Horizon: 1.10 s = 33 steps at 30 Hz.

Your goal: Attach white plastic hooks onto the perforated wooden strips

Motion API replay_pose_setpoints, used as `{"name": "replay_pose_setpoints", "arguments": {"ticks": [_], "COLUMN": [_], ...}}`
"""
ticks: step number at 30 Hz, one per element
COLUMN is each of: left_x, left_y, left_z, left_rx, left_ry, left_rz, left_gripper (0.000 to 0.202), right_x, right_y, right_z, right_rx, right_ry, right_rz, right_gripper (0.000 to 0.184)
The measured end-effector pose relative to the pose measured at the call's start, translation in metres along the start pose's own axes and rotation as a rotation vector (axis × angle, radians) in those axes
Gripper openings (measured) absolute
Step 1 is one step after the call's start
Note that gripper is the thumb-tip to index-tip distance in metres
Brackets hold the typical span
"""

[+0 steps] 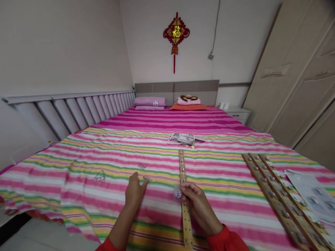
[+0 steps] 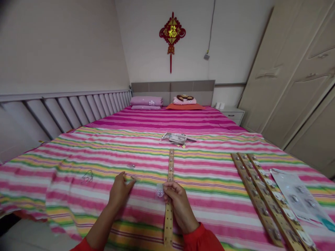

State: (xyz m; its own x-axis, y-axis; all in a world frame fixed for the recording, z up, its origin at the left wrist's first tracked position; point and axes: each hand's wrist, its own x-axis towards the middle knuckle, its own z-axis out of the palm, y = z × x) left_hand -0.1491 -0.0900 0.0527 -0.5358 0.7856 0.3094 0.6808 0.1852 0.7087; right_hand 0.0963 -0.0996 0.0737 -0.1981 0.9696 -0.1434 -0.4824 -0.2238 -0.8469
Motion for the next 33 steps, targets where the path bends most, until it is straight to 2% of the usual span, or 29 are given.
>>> {"name": "replay_pose_setpoints", "arguments": {"ticks": [2,3,6,9,12,16,19,22,26,33], "left_x": [-0.009,-0.016,-0.042,-0.071,-0.091,-0.102,-0.106,-0.11,-0.117,-0.127], "left_y": [0.013,0.022,0.048,0.069,0.08,0.087,0.089,0.09,0.092,0.094], "left_z": [-0.005,-0.007,-0.005,0.0,0.003,0.003,0.004,0.006,0.008,0.017], "left_rx": [-0.164,-0.289,-0.689,-0.884,-1.004,-1.126,-1.195,-1.216,-1.138,-0.987], "left_ry": [0.005,-0.044,-0.354,-0.568,-0.653,-0.716,-0.749,-0.744,-0.648,-0.489], "left_rz": [0.01,0.004,-0.078,-0.179,-0.296,-0.421,-0.441,-0.384,-0.303,-0.262], "left_gripper": [0.038,0.035,0.031,0.032,0.035,0.036,0.035,0.032,0.032,0.034], "right_x": [-0.003,-0.004,-0.008,-0.012,-0.016,-0.021,-0.024,-0.026,-0.029,-0.032], "right_y": [-0.002,-0.003,-0.004,-0.006,-0.007,-0.008,-0.008,-0.007,-0.008,-0.009], "right_z": [0.001,0.001,0.002,0.001,-0.002,-0.006,-0.009,-0.011,-0.013,-0.016], "right_rx": [0.021,0.036,0.096,0.167,0.212,0.212,0.189,0.159,0.146,0.163], "right_ry": [-0.011,-0.019,-0.051,-0.107,-0.161,-0.165,-0.142,-0.142,-0.155,-0.123], "right_rz": [0.014,0.021,0.036,0.046,0.056,0.055,0.05,0.039,0.037,0.028], "right_gripper": [0.022,0.022,0.022,0.022,0.021,0.02,0.022,0.023,0.021,0.019]}}
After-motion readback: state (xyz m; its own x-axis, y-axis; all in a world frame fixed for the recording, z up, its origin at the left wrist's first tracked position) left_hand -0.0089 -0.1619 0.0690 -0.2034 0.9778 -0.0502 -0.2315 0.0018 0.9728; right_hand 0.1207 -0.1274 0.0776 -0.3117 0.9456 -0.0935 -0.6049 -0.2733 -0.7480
